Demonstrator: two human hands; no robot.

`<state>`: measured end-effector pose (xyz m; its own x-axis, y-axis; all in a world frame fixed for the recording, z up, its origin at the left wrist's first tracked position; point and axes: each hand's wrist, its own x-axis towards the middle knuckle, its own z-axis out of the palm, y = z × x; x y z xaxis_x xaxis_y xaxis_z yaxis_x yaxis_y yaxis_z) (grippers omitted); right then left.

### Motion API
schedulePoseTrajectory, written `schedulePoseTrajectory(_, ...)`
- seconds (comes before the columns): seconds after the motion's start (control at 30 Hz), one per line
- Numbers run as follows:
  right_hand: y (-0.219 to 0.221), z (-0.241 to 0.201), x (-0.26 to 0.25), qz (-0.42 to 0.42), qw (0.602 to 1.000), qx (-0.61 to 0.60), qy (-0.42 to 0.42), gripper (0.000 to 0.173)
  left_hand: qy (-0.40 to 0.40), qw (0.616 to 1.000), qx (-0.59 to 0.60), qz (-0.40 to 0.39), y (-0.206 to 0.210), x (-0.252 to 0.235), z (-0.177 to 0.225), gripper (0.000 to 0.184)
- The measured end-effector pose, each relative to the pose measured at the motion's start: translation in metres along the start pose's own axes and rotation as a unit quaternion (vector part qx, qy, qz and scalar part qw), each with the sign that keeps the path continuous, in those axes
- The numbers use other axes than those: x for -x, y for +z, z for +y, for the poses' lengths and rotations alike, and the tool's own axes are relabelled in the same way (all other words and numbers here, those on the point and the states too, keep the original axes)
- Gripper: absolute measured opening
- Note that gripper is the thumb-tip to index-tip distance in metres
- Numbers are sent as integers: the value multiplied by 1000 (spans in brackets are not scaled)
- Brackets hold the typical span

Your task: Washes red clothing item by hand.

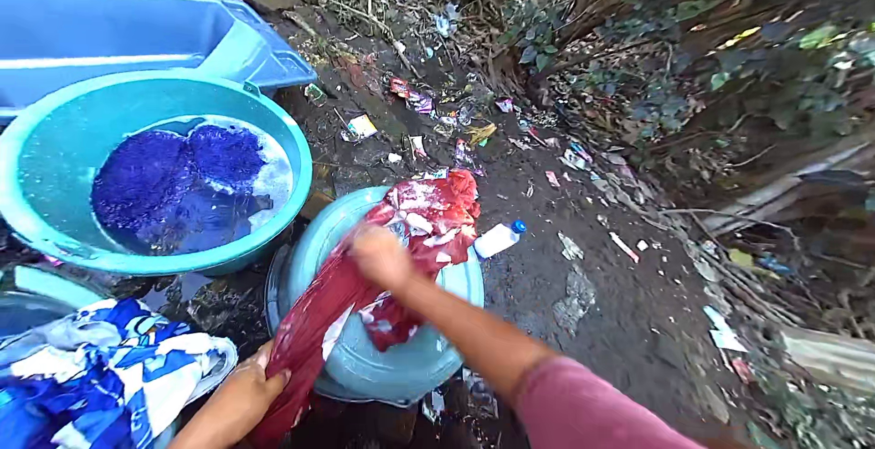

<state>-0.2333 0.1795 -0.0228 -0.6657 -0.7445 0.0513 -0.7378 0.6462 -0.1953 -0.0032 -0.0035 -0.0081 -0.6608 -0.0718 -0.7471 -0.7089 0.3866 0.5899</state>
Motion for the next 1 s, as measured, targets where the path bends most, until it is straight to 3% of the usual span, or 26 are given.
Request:
schedulePoseTrajectory(0.1, -34, 109, -47, -47, 977, -57, 199, 36, 17, 1000, 10, 24, -1, -4, 5, 55)
schedulePoseTrajectory(0.13, -46, 125, -53, -46, 964, -105, 240, 43, 33, 998, 22, 47, -1, -3, 5, 59)
schedulePoseTrajectory(0.23, -71, 145, -48, -74, 916, -232, 319, 85, 102, 984, 66, 133, -1, 3, 1, 85)
schedulePoseTrajectory(0.27, -76, 147, -42, -95, 897, -273, 334, 83, 139, 971, 71, 180, 0, 3, -1, 85)
schedulePoseTrajectory(0.33, -90, 139, -28, -84, 836, -393, 375, 50, 213, 938, 83, 261, -3, 6, -1, 74)
schedulePoseTrajectory(0.4, -110, 117, -13, -43, 713, -584, 385, 45, 268, 911, 150, 276, -6, 12, 6, 61)
schedulePoseTrajectory(0.47, -127, 89, 9, -56, 581, -751, 309, 51, 282, 905, 281, 151, -11, 22, 22, 67)
schedulePoseTrajectory(0.5, -131, 70, 20, -82, 538, -802, 245, 53, 264, 902, 337, 60, -12, 25, 32, 80)
schedulePoseTrajectory(0.57, -132, 21, 43, -158, 498, -841, 139, 49, 206, 887, 403, -88, -11, 29, 59, 98)
schedulePoseTrajectory(0.6, -130, -7, 54, -197, 484, -847, 97, 48, 179, 869, 441, -134, -9, 30, 74, 98)
schedulePoseTrajectory(0.67, -129, -60, 77, -261, 474, -840, 32, 40, 170, 819, 534, -124, 0, 38, 107, 77)
schedulePoseTrajectory(0.7, -130, -79, 86, -289, 484, -826, 3, 38, 207, 803, 545, -123, 1, 43, 120, 62)
schedulePoseTrajectory(0.77, -136, -93, 95, -325, 535, -776, -69, 43, 250, 819, 511, -81, -3, 47, 138, 44)
schedulePoseTrajectory(0.83, -144, -72, 100, -278, 570, -764, -121, 44, 224, 860, 458, -16, -7, 52, 158, 29)
schedulePoseTrajectory(0.93, -167, -4, 103, -143, 573, -797, -128, 48, 211, 846, 491, 1, -13, 34, 177, 21)
schedulePoseTrajectory(0.97, -173, 21, 105, -102, 582, -799, -114, 54, 277, 842, 462, 19, -17, 19, 175, 24)
schedulePoseTrajectory(1.0, -179, 42, 106, -60, 600, -792, -95, 58, 402, 824, 399, 28, -25, -11, 162, 30)
